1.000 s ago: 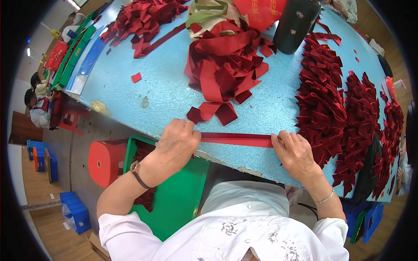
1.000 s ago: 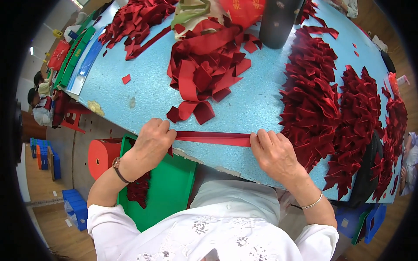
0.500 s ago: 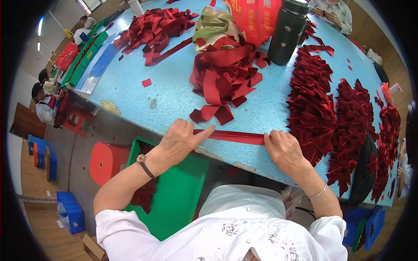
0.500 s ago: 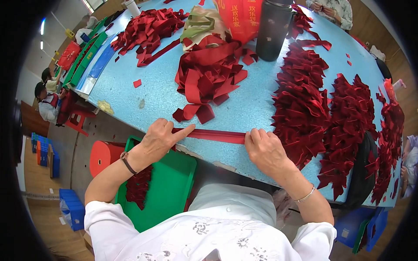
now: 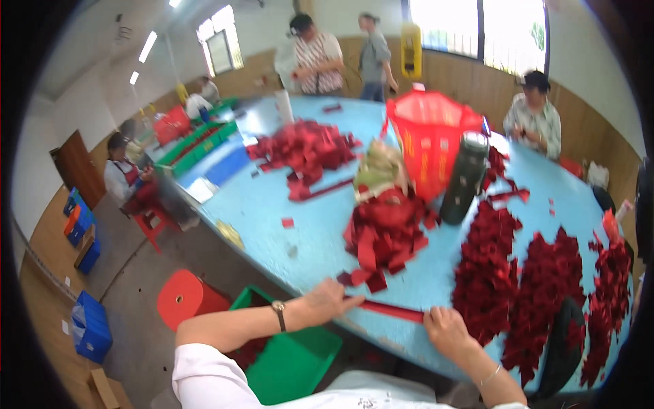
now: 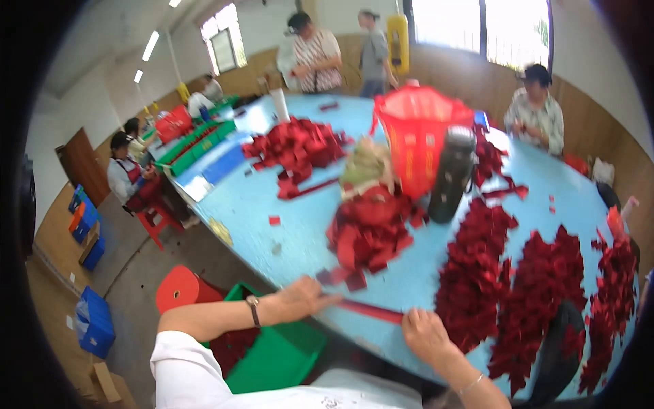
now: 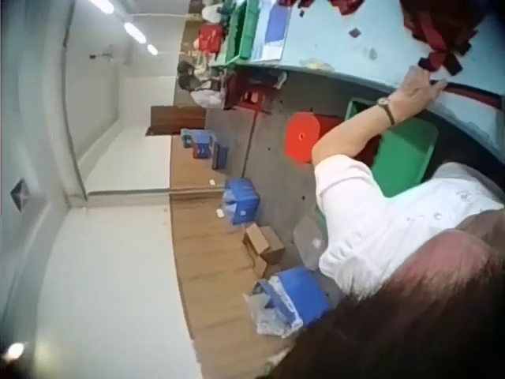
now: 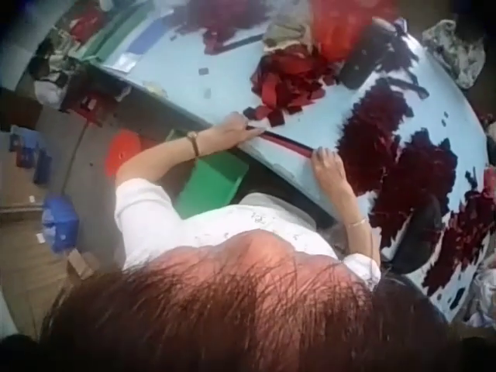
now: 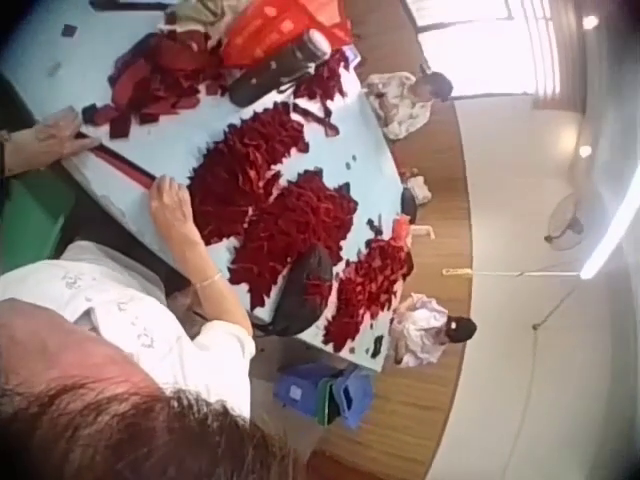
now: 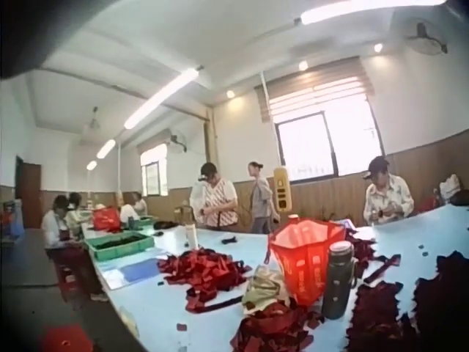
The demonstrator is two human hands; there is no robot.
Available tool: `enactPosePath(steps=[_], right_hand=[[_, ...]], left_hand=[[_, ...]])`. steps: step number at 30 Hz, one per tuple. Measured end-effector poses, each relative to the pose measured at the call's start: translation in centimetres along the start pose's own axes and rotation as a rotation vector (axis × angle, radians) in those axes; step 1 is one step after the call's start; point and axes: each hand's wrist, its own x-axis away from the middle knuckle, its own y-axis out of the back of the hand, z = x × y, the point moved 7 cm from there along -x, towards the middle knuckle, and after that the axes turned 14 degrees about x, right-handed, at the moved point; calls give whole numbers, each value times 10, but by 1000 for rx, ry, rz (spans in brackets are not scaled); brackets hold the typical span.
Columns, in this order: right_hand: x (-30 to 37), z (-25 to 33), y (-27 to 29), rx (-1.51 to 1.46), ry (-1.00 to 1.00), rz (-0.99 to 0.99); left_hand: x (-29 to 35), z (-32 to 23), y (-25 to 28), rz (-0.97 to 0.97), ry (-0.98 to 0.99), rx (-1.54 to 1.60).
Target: Assembling red fabric bows at a factory workbench.
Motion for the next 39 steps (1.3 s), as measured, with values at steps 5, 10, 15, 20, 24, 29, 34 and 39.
enactPosePath(steps=[5,10,15,20,24,29,34,39], right_hand=[[9,1,-3,-80,-19,-28],[-1,-5,-8,1,-10,-10],[-12,-12,7,-11,-19,-44],[6,-19,-3,15,-48,119],[16,-5,0,70,31,132],[17,-9,3,63,-3,160],[23,-14,6,59,-33,227],[18,-36,20,-81,-104,307]], left_hand=[[3,2,4,-39,-30,-56],[-3,10,5,-4,-7,42],[-8,19,11,9,29,-66],[-8,14,-3,41,54,-103],[-4,8,-5,43,40,-93],[-1,7,-3,42,43,-120],[-2,9,-1,33,34,-124],[-1,10,-4,15,33,-126]])
